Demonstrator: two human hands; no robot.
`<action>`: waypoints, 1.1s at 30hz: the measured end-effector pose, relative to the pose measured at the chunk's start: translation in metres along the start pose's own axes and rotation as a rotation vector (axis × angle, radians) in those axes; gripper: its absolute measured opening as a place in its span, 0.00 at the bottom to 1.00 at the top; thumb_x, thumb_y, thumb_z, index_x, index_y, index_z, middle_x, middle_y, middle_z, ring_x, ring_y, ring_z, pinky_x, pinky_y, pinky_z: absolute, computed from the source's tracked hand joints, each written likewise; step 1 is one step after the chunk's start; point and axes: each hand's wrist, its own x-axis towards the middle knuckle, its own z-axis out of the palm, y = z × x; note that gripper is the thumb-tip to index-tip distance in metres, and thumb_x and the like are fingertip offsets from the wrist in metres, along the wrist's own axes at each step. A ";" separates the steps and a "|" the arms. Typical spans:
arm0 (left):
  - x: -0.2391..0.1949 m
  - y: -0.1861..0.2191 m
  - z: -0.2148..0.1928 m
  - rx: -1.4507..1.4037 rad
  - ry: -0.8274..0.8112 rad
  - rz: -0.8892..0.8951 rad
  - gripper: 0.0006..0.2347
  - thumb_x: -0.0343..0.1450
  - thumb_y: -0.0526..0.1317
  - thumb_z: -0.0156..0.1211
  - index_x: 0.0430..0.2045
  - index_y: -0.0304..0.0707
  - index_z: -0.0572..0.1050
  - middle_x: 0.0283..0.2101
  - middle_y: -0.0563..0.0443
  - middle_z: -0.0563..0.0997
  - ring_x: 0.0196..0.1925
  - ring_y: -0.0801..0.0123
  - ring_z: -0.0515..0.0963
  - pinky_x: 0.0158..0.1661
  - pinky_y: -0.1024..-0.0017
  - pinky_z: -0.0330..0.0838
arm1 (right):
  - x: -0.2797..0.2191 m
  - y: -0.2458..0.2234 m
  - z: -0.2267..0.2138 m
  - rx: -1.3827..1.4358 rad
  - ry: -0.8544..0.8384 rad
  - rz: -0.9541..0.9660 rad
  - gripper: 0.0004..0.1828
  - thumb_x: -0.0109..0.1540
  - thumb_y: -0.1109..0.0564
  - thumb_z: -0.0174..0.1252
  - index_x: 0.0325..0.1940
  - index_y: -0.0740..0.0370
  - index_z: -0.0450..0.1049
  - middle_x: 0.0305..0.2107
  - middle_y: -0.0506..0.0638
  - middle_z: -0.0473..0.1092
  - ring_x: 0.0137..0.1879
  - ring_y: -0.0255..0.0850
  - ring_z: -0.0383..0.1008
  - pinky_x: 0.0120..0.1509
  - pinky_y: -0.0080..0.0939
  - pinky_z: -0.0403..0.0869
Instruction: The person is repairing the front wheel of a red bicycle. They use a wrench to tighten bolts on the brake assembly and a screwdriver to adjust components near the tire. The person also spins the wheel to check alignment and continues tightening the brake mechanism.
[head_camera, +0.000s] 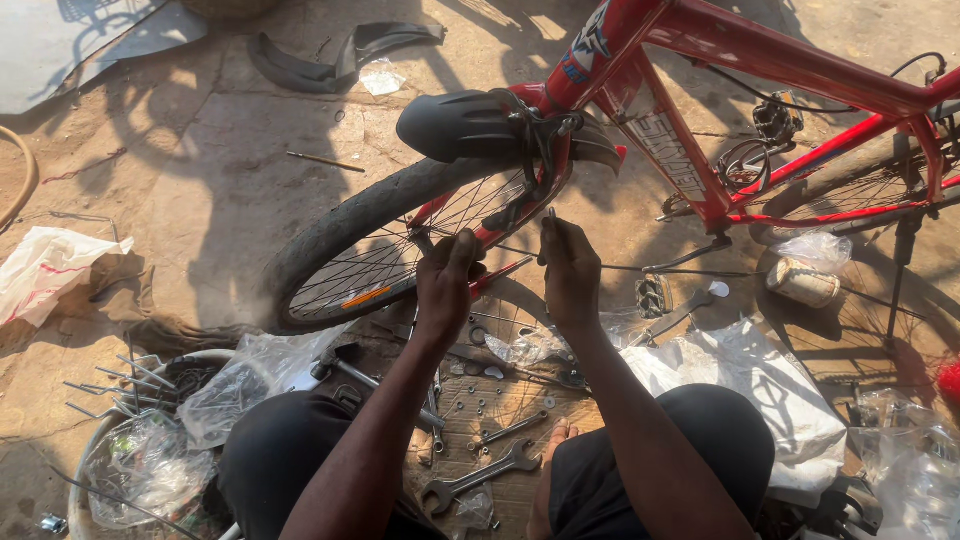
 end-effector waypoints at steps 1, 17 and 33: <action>0.003 -0.005 0.000 -0.196 -0.039 -0.132 0.23 0.78 0.55 0.48 0.33 0.31 0.77 0.30 0.50 0.77 0.31 0.71 0.77 0.36 0.71 0.74 | -0.006 -0.001 -0.001 -0.043 -0.008 -0.039 0.18 0.72 0.51 0.51 0.59 0.66 0.73 0.27 0.43 0.66 0.29 0.24 0.62 0.29 0.27 0.61; 0.036 0.016 0.008 -0.031 -0.264 -0.142 0.20 0.80 0.50 0.48 0.26 0.32 0.78 0.22 0.53 0.74 0.25 0.75 0.69 0.29 0.71 0.64 | -0.022 -0.001 0.032 0.466 -0.222 0.336 0.14 0.70 0.53 0.47 0.50 0.66 0.73 0.26 0.49 0.71 0.25 0.37 0.73 0.28 0.38 0.74; 0.040 0.007 0.012 0.050 -0.194 -0.126 0.25 0.76 0.57 0.51 0.25 0.30 0.81 0.23 0.48 0.79 0.25 0.73 0.75 0.29 0.71 0.71 | 0.023 -0.087 -0.012 -0.724 -0.169 -0.403 0.06 0.63 0.58 0.65 0.41 0.61 0.78 0.24 0.48 0.73 0.30 0.36 0.71 0.36 0.39 0.68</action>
